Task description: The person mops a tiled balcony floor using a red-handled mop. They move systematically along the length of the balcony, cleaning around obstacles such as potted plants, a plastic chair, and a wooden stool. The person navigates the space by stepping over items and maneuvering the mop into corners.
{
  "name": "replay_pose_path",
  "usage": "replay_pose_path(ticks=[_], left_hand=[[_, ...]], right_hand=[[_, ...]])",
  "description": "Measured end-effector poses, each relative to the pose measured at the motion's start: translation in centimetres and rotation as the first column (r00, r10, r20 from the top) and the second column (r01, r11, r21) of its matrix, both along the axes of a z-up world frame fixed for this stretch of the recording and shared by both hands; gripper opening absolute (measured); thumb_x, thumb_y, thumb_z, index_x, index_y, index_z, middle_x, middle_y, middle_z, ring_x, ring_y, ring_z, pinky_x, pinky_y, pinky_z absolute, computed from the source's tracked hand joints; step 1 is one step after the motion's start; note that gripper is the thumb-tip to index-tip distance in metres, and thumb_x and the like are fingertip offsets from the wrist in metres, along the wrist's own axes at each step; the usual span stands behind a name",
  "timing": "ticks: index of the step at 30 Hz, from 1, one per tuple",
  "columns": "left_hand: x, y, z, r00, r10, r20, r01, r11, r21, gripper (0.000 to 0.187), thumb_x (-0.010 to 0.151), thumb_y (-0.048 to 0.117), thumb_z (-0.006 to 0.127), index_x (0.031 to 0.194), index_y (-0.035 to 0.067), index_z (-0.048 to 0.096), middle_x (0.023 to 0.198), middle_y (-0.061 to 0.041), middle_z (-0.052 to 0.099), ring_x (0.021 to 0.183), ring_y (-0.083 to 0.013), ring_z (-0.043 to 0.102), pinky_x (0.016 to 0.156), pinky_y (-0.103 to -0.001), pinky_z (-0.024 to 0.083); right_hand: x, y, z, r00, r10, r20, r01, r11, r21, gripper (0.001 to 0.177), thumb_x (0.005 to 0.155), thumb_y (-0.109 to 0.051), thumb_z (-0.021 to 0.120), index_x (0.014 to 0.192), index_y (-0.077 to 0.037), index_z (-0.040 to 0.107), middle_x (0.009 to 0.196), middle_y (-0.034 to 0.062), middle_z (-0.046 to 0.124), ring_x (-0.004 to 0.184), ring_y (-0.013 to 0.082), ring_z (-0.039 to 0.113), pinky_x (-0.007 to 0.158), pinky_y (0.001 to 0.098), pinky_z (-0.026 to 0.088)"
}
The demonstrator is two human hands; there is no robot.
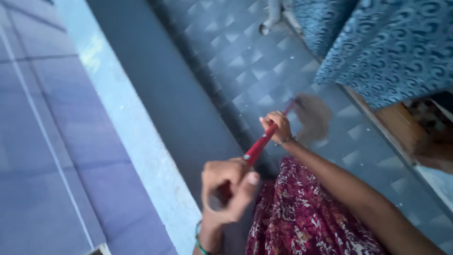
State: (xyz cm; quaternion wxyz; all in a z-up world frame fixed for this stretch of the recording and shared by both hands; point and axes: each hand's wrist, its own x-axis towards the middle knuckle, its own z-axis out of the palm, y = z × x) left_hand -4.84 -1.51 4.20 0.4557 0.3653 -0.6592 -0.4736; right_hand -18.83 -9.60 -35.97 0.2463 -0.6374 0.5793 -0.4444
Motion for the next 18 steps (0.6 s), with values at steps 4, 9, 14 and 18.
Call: replay_pose_path(ticks=[4, 9, 14, 18], left_hand=[[-3.1, 2.4, -2.5, 0.960, 0.263, 0.093, -0.254, 0.963, -0.092, 0.044, 0.092, -0.003, 0.064, 0.062, 0.009, 0.034, 0.056, -0.002, 0.040, 0.048, -0.0166, 0.043, 0.052, -0.034, 0.032], [-3.8, 2.7, -4.0, 0.853, 0.500, 0.148, -0.479, 0.864, -0.156, 0.042, 0.093, -0.003, 0.063, 0.062, 0.007, 0.037, 0.056, -0.002, 0.040, 0.047, -0.0151, 0.041, 0.051, -0.033, 0.031], [-0.3, 3.4, -0.9, 0.716, 0.659, 0.229, -0.656, 0.748, -0.099, 0.038, 0.096, 0.002, 0.063, 0.064, 0.004, 0.044, 0.057, -0.001, 0.047, 0.050, -0.0064, 0.041, 0.046, -0.028, 0.031], [2.1, 3.6, 0.8, 0.703, 0.703, 0.108, -0.711, 0.695, 0.110, 0.043, 0.102, 0.006, 0.060, 0.064, 0.007, 0.041, 0.059, 0.002, 0.049, 0.056, -0.0046, 0.042, 0.050, -0.026, 0.032]], right_hand=[[4.9, -4.8, -2.3, 0.963, 0.268, -0.041, -0.265, 0.962, 0.059, 0.041, 0.088, -0.031, 0.076, 0.064, -0.006, 0.054, 0.070, 0.0132, 0.059, 0.074, 0.0349, 0.058, 0.071, 0.0459, 0.048], [9.4, -6.0, -3.5, 0.818, 0.570, 0.075, -0.573, 0.819, 0.023, 0.035, 0.083, -0.035, 0.075, 0.072, -0.007, 0.056, 0.075, 0.0114, 0.062, 0.077, 0.0337, 0.063, 0.070, 0.0451, 0.050], [10.9, -4.3, -0.9, 0.784, 0.617, 0.067, -0.620, 0.781, 0.070, 0.037, 0.085, -0.036, 0.074, 0.069, -0.007, 0.057, 0.072, 0.0124, 0.062, 0.076, 0.0345, 0.064, 0.069, 0.0455, 0.051], [9.6, -1.6, 0.6, 0.815, 0.580, 0.003, -0.579, 0.813, 0.061, 0.046, 0.090, -0.037, 0.074, 0.064, -0.003, 0.056, 0.068, 0.0169, 0.060, 0.068, 0.0380, 0.062, 0.064, 0.0477, 0.049]])
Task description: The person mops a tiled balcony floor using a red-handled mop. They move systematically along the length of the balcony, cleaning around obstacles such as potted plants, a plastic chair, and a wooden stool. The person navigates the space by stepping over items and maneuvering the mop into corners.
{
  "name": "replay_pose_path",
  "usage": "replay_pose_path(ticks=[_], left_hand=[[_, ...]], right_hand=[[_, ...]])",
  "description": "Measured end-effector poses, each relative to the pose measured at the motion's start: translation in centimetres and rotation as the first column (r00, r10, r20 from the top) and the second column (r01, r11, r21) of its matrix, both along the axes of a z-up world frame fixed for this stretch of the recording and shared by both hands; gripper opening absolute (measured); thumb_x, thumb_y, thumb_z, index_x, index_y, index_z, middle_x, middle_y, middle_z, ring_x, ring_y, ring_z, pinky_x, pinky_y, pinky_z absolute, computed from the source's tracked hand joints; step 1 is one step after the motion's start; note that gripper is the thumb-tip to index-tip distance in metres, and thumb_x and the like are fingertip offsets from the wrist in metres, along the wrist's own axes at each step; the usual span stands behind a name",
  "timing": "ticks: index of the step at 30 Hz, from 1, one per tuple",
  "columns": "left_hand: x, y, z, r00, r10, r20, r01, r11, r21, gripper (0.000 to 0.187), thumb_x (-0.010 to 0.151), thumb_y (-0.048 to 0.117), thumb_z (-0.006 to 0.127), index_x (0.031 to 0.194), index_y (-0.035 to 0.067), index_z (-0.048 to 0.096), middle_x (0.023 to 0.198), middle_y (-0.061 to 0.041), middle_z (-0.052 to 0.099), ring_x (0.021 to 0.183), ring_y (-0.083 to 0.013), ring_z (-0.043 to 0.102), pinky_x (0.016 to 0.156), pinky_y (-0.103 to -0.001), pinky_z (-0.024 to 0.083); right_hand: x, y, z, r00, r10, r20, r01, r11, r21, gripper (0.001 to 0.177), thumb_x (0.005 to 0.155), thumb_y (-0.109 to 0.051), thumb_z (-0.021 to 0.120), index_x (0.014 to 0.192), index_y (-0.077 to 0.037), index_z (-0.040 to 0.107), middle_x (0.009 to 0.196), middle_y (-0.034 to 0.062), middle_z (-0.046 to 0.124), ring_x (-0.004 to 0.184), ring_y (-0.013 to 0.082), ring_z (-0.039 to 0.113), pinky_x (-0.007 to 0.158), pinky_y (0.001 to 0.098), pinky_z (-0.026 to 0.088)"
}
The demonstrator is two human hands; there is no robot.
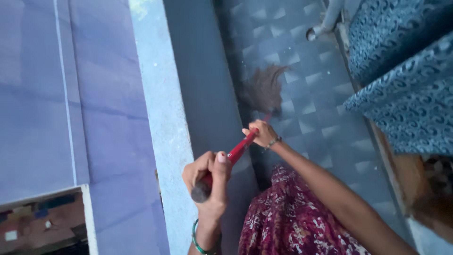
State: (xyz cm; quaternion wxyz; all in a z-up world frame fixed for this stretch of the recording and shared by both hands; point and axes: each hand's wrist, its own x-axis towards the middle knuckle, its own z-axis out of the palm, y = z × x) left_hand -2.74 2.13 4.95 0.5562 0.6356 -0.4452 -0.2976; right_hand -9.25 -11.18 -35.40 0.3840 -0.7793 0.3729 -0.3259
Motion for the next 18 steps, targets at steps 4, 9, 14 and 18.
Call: replay_pose_path(ticks=[4, 9, 14, 18], left_hand=[[0.4, -0.6, -0.7, 0.999, -0.016, -0.027, 0.013, 0.995, -0.103, 0.044, 0.097, 0.006, 0.066, 0.063, 0.009, 0.039, 0.057, 0.004, 0.043, 0.052, -0.0050, 0.038, 0.048, -0.026, 0.029], [-1.4, -3.4, -3.4, 0.981, -0.187, 0.058, 0.195, 0.942, -0.272, 0.043, 0.085, 0.001, 0.072, 0.061, 0.011, 0.038, 0.054, 0.001, 0.045, 0.044, -0.0113, 0.043, 0.045, -0.029, 0.030], [-0.5, -9.1, -7.4, 0.948, -0.287, 0.139, 0.317, 0.892, -0.323, 0.043, 0.092, -0.005, 0.068, 0.066, 0.011, 0.037, 0.060, -0.005, 0.045, 0.052, -0.0230, 0.050, 0.051, -0.032, 0.039], [3.2, -15.9, -13.0, 0.927, -0.330, 0.178, 0.375, 0.837, -0.398, 0.043, 0.086, -0.007, 0.067, 0.063, 0.010, 0.034, 0.058, -0.006, 0.043, 0.051, -0.0258, 0.047, 0.053, -0.035, 0.034]], right_hand=[[-0.5, -1.1, 0.2, 0.998, -0.024, -0.060, 0.014, 0.988, -0.151, 0.046, 0.095, -0.032, 0.068, 0.057, -0.007, 0.059, 0.062, 0.0165, 0.061, 0.064, 0.0385, 0.063, 0.061, 0.0490, 0.050], [0.1, -5.3, -0.6, 0.993, -0.069, -0.100, 0.061, 0.995, -0.079, 0.047, 0.094, -0.032, 0.068, 0.056, -0.007, 0.058, 0.062, 0.0164, 0.062, 0.063, 0.0375, 0.063, 0.058, 0.0493, 0.049], [2.3, -14.7, -3.8, 0.975, -0.018, -0.221, -0.021, 0.985, -0.172, 0.052, 0.094, -0.040, 0.070, 0.056, -0.006, 0.057, 0.065, 0.0166, 0.061, 0.069, 0.0366, 0.064, 0.063, 0.0482, 0.050], [4.6, -23.7, -7.7, 0.973, 0.055, -0.222, -0.100, 0.976, -0.196, 0.046, 0.083, -0.052, 0.075, 0.073, -0.007, 0.065, 0.093, 0.0136, 0.071, 0.096, 0.0350, 0.066, 0.084, 0.0475, 0.053]])
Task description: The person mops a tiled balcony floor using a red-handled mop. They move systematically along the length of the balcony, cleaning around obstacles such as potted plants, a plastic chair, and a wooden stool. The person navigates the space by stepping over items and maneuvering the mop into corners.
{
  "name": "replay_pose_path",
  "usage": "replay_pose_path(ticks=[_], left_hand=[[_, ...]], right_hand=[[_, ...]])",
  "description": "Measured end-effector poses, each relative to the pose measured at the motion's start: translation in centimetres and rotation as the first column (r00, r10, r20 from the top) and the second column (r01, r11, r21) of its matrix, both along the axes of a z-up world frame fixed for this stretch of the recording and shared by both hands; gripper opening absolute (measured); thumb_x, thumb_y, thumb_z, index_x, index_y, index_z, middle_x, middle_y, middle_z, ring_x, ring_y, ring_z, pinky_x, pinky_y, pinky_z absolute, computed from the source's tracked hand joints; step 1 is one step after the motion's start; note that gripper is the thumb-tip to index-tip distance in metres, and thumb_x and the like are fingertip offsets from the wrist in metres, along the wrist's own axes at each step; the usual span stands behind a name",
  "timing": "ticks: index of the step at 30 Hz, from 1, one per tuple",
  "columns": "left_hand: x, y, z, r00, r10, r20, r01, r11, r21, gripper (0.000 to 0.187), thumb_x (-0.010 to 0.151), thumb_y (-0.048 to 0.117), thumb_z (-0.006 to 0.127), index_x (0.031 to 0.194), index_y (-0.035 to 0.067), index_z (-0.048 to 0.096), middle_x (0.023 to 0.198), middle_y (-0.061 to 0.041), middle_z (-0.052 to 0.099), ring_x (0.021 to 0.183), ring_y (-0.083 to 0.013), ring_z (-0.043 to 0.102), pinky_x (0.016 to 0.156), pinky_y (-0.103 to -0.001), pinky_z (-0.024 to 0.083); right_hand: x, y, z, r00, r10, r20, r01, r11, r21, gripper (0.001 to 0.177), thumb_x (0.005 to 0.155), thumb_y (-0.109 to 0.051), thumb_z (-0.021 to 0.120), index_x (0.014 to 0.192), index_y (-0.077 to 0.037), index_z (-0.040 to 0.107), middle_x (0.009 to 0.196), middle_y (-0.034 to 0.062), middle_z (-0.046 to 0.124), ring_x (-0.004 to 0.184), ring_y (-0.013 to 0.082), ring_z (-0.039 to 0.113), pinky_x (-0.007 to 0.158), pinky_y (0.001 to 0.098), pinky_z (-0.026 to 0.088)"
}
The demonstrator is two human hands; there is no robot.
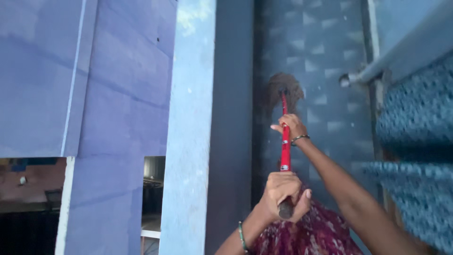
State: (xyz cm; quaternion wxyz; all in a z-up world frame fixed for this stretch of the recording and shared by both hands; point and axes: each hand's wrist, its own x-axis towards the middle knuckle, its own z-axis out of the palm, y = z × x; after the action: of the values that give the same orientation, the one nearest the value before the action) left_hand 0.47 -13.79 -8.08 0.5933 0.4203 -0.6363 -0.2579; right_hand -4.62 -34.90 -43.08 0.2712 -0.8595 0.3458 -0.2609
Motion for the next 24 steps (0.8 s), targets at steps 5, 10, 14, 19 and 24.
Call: replay_pose_path(ticks=[5, 10, 14, 19, 24], left_hand=[[3.9, -7.4, -7.2, 0.994, 0.103, 0.043, -0.105, 0.992, 0.066, 0.040, 0.085, -0.006, 0.066, 0.065, 0.009, 0.035, 0.061, -0.007, 0.045, 0.057, -0.0260, 0.050, 0.062, -0.037, 0.039], [6.6, -14.6, -9.5, 0.989, 0.114, 0.096, -0.127, 0.981, 0.146, 0.040, 0.086, -0.002, 0.066, 0.062, 0.010, 0.037, 0.059, -0.006, 0.044, 0.056, -0.0244, 0.048, 0.064, -0.037, 0.041], [9.2, -15.6, -4.3, 0.990, 0.129, 0.055, -0.137, 0.972, 0.189, 0.041, 0.091, 0.000, 0.066, 0.064, 0.008, 0.036, 0.062, -0.008, 0.042, 0.058, -0.0266, 0.046, 0.059, -0.036, 0.037], [12.7, -12.8, 5.5, 0.989, 0.146, -0.030, -0.130, 0.946, 0.298, 0.046, 0.091, 0.001, 0.066, 0.059, 0.011, 0.034, 0.056, -0.004, 0.042, 0.052, -0.0236, 0.045, 0.060, -0.037, 0.032], [12.0, -14.6, 6.1, 0.936, 0.304, -0.176, -0.273, 0.945, 0.180, 0.041, 0.084, -0.003, 0.067, 0.060, 0.010, 0.038, 0.056, -0.004, 0.045, 0.050, -0.0235, 0.047, 0.056, -0.036, 0.034]], right_hand=[[2.2, -11.0, -3.0, 0.978, 0.077, -0.196, -0.082, 0.997, -0.015, 0.058, 0.076, -0.054, 0.078, 0.122, -0.018, 0.069, 0.142, 0.0177, 0.058, 0.131, 0.0394, 0.053, 0.107, 0.0538, 0.042], [4.8, -16.9, -2.1, 0.931, 0.072, -0.357, -0.034, 0.993, 0.114, 0.060, 0.081, -0.046, 0.080, 0.134, -0.022, 0.062, 0.153, 0.0175, 0.047, 0.137, 0.0439, 0.043, 0.106, 0.0654, 0.031], [6.4, -16.6, 2.0, 0.962, 0.186, -0.202, -0.177, 0.982, 0.063, 0.040, 0.084, -0.037, 0.079, 0.118, -0.019, 0.067, 0.147, 0.0101, 0.058, 0.141, 0.0377, 0.047, 0.116, 0.0626, 0.031], [10.9, -12.8, 8.2, 0.920, 0.368, 0.131, -0.377, 0.925, 0.053, 0.030, 0.085, -0.031, 0.079, 0.081, -0.007, 0.061, 0.092, 0.0093, 0.068, 0.103, 0.0347, 0.065, 0.102, 0.0496, 0.046], [13.9, -14.9, 9.1, 0.866, 0.500, -0.021, -0.495, 0.862, 0.108, 0.050, 0.091, -0.026, 0.073, 0.052, -0.005, 0.049, 0.056, 0.0110, 0.054, 0.062, 0.0301, 0.060, 0.062, 0.0426, 0.051]])
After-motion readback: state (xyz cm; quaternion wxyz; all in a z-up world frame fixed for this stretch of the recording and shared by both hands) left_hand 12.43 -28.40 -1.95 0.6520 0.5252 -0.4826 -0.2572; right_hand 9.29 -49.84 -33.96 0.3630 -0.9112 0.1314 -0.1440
